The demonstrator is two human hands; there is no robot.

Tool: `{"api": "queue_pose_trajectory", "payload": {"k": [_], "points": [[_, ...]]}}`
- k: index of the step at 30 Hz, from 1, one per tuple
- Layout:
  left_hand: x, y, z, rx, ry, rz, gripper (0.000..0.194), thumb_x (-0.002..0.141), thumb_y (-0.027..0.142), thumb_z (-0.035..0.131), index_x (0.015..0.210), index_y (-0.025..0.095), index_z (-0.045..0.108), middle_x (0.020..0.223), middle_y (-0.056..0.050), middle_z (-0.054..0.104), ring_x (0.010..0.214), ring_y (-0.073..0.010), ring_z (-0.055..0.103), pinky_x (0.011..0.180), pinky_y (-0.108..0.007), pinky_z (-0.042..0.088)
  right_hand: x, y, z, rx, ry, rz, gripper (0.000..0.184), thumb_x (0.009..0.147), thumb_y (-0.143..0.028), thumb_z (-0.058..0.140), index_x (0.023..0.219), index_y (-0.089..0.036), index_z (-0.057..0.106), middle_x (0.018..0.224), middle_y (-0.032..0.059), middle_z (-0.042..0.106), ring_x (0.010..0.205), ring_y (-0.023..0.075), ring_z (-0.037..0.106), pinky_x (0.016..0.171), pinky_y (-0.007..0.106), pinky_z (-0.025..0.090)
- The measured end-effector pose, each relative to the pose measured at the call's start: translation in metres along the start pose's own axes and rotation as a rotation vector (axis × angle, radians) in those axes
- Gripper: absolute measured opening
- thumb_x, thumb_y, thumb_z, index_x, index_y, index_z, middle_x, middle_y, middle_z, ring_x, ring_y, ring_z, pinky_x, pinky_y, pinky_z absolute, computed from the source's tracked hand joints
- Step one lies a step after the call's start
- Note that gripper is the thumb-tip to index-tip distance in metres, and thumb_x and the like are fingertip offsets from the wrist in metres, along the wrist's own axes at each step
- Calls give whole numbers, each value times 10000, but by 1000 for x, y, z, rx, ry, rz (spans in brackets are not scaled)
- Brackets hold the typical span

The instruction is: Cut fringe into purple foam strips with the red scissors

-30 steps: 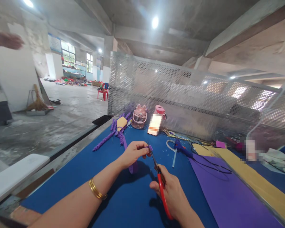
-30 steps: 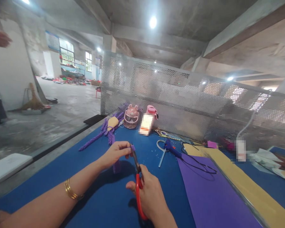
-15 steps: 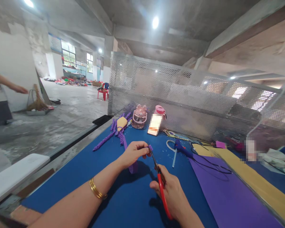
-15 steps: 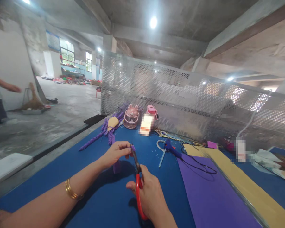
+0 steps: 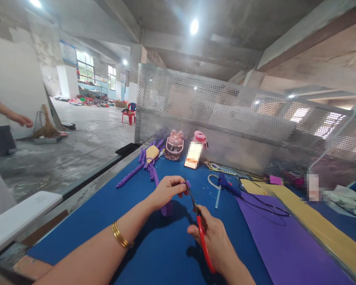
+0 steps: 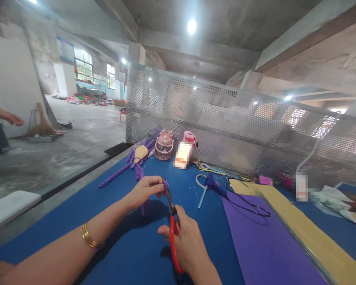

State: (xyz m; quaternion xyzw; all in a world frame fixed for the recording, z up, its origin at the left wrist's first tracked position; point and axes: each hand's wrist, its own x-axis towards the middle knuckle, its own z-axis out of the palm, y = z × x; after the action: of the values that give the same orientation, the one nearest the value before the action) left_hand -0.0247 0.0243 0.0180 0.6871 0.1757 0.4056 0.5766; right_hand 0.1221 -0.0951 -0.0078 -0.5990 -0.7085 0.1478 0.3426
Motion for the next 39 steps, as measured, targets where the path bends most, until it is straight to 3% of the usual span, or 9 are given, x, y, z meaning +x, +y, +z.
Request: {"api": "queue_pose_trajectory", "payload": {"k": [21,39], "points": [[0,0,-1,2,-6,13,208,741,308,577,660,117,560,652,-16,597,561,-89,488,578,-219,381,0,1,0,53,-15,32,211,825,-371,540,958,-223,470,531,-98,368,479,120,294,450,207,258],[0,2,0,4,1,3,225,725,334,590,660,120,570,645,-17,600,558,-92,486,578,-224,383,-1,-2,-1,76,7,23,264,825,-435,532,963,-212,502,521,-82,412,452,116,331,422,202,291]]}}
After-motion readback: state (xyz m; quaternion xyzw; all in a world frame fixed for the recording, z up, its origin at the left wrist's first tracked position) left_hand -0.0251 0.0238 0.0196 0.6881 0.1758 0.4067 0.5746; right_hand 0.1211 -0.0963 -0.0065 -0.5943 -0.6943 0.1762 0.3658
